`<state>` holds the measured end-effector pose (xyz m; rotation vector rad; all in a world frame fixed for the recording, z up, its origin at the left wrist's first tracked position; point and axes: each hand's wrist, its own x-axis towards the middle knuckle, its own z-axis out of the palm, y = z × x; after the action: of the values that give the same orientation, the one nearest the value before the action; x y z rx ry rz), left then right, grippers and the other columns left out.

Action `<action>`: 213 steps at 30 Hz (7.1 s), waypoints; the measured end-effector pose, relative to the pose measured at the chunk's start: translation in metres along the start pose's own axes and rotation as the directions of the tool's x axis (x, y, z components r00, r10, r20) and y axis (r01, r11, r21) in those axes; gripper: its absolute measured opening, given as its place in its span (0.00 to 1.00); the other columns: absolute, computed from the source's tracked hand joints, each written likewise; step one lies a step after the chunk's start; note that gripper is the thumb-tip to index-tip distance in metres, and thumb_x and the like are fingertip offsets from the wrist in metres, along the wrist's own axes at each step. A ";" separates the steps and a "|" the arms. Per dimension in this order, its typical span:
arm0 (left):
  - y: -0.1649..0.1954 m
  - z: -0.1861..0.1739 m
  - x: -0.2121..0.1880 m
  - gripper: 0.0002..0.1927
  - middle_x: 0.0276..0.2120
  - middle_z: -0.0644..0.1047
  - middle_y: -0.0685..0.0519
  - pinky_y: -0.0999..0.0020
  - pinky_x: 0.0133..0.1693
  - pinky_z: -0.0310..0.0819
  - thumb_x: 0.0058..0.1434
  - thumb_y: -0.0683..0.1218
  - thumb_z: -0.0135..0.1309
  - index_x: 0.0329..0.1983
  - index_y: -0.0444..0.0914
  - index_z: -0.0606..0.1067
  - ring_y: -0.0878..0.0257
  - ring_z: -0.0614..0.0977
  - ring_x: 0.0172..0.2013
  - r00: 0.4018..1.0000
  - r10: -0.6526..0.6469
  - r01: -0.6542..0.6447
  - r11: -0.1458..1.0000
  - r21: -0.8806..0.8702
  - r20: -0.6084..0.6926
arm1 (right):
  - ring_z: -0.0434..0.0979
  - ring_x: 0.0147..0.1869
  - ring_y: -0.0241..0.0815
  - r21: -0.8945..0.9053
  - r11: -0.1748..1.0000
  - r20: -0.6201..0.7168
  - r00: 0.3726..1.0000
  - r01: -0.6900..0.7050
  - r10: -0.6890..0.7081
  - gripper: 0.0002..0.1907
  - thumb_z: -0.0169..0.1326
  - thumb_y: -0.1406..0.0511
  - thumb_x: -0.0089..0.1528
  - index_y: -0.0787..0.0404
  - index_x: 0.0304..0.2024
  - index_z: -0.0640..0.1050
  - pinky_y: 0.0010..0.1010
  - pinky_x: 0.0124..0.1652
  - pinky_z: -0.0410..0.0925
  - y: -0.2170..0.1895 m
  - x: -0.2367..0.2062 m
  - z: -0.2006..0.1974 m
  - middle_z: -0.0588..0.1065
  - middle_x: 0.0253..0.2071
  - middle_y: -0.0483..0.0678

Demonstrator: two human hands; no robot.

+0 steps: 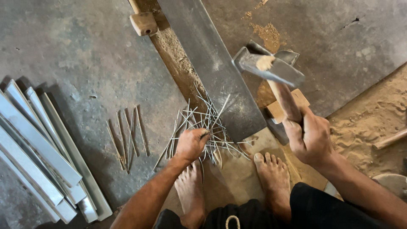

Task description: The person stands over a metal plate on the workshop floor and straightens bent nails one at a time, holding each nail against the plate with one hand and hammering it flat with a hammer in the other hand, placing the straightened nails in a pile beside the plate.

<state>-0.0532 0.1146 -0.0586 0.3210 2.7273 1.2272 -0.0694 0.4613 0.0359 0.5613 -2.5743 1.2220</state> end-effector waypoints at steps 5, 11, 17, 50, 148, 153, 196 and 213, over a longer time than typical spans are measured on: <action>0.003 -0.003 0.002 0.05 0.28 0.80 0.45 0.52 0.32 0.75 0.60 0.45 0.60 0.32 0.39 0.79 0.44 0.81 0.30 0.999 0.050 -0.050 0.999 0.005 0.010 | 0.67 0.14 0.35 0.004 0.961 0.269 0.926 -0.277 0.266 0.13 0.42 0.62 0.69 0.64 0.34 0.70 0.30 0.13 0.63 0.009 -0.006 0.025 0.70 0.17 0.45; 0.004 -0.007 0.000 0.08 0.25 0.80 0.46 0.54 0.30 0.74 0.61 0.46 0.60 0.30 0.37 0.78 0.49 0.81 0.25 0.994 -0.041 0.040 0.999 0.010 0.097 | 0.67 0.12 0.40 -0.067 0.856 0.329 0.799 -0.512 0.504 0.14 0.45 0.62 0.68 0.67 0.33 0.72 0.37 0.14 0.62 0.009 0.001 0.012 0.71 0.16 0.49; 0.009 -0.008 0.000 0.08 0.25 0.81 0.48 0.57 0.30 0.75 0.61 0.46 0.61 0.30 0.37 0.80 0.53 0.81 0.23 0.989 -0.086 0.088 0.996 -0.008 0.119 | 0.69 0.16 0.35 0.045 0.975 0.158 0.965 -0.219 0.210 0.12 0.46 0.64 0.68 0.69 0.40 0.73 0.30 0.17 0.64 0.011 -0.001 0.022 0.71 0.19 0.47; -0.007 0.002 0.065 0.09 0.26 0.84 0.50 0.65 0.34 0.78 0.56 0.50 0.62 0.33 0.41 0.85 0.62 0.85 0.26 0.944 -0.091 0.139 0.982 -0.131 0.316 | 0.76 0.29 0.67 -0.427 0.858 0.402 0.790 -0.286 0.463 0.17 0.53 0.58 0.66 0.68 0.40 0.73 0.54 0.30 0.68 0.002 -0.008 0.020 0.76 0.25 0.65; -0.001 -0.051 -0.023 0.05 0.29 0.82 0.55 0.70 0.35 0.76 0.62 0.42 0.59 0.39 0.35 0.80 0.70 0.79 0.30 0.913 -0.403 0.383 0.783 -0.491 0.069 | 0.79 0.39 0.68 -0.275 0.815 0.266 0.774 -0.510 0.574 0.18 0.50 0.57 0.70 0.68 0.46 0.77 0.52 0.40 0.69 0.040 -0.067 0.046 0.76 0.32 0.67; 0.014 -0.014 0.009 0.04 0.33 0.81 0.45 0.61 0.38 0.78 0.63 0.40 0.58 0.38 0.34 0.78 0.52 0.84 0.35 0.987 0.007 -0.038 0.981 -0.192 -0.162 | 0.79 0.34 0.64 -0.298 0.784 0.227 0.757 -0.545 0.613 0.22 0.50 0.59 0.68 0.65 0.60 0.72 0.50 0.35 0.69 0.030 -0.052 0.021 0.76 0.29 0.65; 0.015 -0.005 0.043 0.05 0.30 0.77 0.42 0.46 0.36 0.73 0.64 0.43 0.50 0.33 0.38 0.74 0.40 0.79 0.34 0.989 0.147 -0.144 0.983 0.110 -0.027 | 0.80 0.29 0.57 -0.448 0.767 0.377 0.680 -0.460 0.628 0.18 0.49 0.55 0.67 0.64 0.44 0.73 0.48 0.32 0.73 -0.006 -0.016 0.023 0.77 0.26 0.60; 0.018 -0.001 0.041 0.04 0.28 0.75 0.48 0.57 0.26 0.76 0.54 0.37 0.53 0.31 0.39 0.72 0.52 0.82 0.27 0.955 0.296 -0.267 0.860 0.434 0.000 | 0.77 0.32 0.69 -0.504 0.789 0.387 0.724 -0.352 0.571 0.17 0.53 0.57 0.64 0.66 0.39 0.72 0.56 0.34 0.68 0.005 -0.030 0.019 0.76 0.26 0.66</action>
<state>-0.0906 0.1359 -0.0463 0.7652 3.0755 0.6697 -0.0459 0.4564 0.0090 0.1403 -3.4780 0.6471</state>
